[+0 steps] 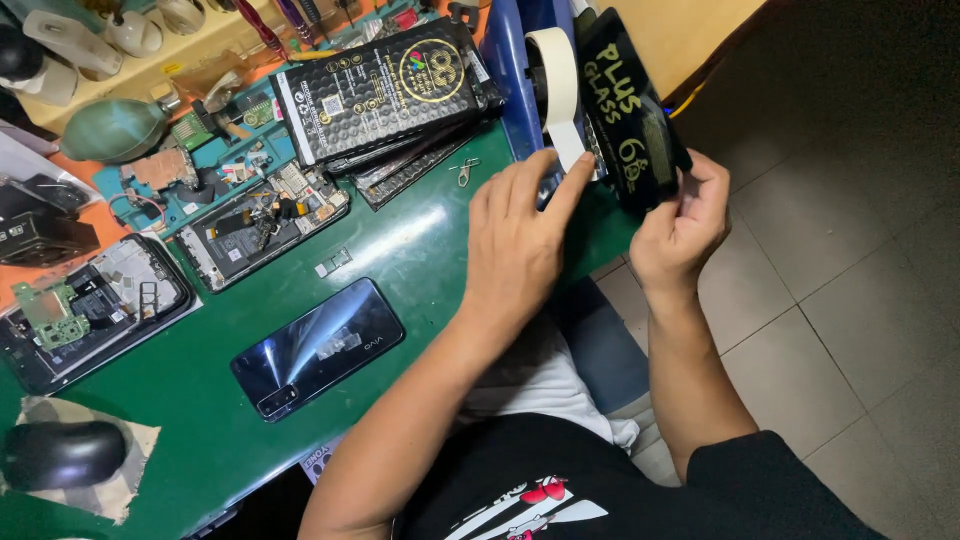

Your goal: Inspecting a smartphone and a screen protector package before removing the phone's back cover at a repair bench.

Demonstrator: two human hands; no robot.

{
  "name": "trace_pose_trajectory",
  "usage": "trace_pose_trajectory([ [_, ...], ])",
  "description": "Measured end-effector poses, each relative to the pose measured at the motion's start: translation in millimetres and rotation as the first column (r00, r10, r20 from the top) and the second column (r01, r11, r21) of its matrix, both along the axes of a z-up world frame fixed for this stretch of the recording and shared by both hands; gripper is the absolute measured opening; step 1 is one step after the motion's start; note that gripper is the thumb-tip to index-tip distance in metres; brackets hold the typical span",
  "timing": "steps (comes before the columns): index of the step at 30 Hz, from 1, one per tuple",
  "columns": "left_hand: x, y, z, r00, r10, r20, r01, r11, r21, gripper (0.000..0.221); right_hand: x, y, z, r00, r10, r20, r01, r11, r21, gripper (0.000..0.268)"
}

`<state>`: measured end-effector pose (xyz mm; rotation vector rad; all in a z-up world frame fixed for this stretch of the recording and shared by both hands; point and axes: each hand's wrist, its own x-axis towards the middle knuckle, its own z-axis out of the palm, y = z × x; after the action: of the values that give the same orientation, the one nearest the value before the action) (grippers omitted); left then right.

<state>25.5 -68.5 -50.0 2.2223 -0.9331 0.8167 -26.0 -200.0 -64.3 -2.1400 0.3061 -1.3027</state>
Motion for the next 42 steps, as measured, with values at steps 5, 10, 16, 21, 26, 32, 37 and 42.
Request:
trace_pose_trajectory([
  [5,-9.2,-1.7,1.6,0.996,0.038,0.077,-0.036,0.999,-0.037,0.028,-12.7,-14.0,-24.5,0.992,0.106,0.066,-0.113,0.987,0.115,0.011],
  [10,-32.8,-4.2,1.8,0.917,-0.258,-0.305,0.228,0.965,-0.131,0.054,-27.1,1.9,-30.1,0.992,-0.04,-0.122,0.024,0.991,-0.133,0.017],
  [16,-25.1,-2.5,-0.6,0.918,-0.214,-0.334,0.216,0.976,-0.032,0.042,-23.2,8.6,-21.6,0.991,0.131,0.004,-0.131,0.991,-0.008,0.007],
  [21,-26.9,2.8,4.2,0.861,-0.292,-0.417,0.232,0.954,-0.19,0.037,-22.3,0.9,-26.6,0.992,0.101,0.07,-0.11,0.983,0.15,0.01],
  [26,-36.0,10.1,1.8,0.791,-0.404,-0.46,0.229,0.892,-0.39,0.035,-20.2,-11.0,-29.1,0.998,-0.005,0.061,-0.005,0.987,0.159,0.012],
  [32,-50.0,32.4,-7.9,0.642,-0.56,-0.523,0.089,0.732,-0.676,0.033,-13.2,-6.2,-21.4,0.997,0.032,0.071,-0.036,0.998,0.058,0.009],
  [37,-65.1,69.4,-23.7,0.568,-0.613,-0.549,-0.008,0.663,-0.749,0.029,-11.2,-3.0,-10.3,0.992,0.127,-0.021,-0.129,0.983,-0.129,0.009],
  [42,-76.1,103.7,-33.6,0.544,-0.586,-0.6,-0.142,0.64,-0.755,0.026,-21.5,-0.8,-15.9,0.979,0.199,0.036,-0.191,0.968,-0.16,0.031],
])
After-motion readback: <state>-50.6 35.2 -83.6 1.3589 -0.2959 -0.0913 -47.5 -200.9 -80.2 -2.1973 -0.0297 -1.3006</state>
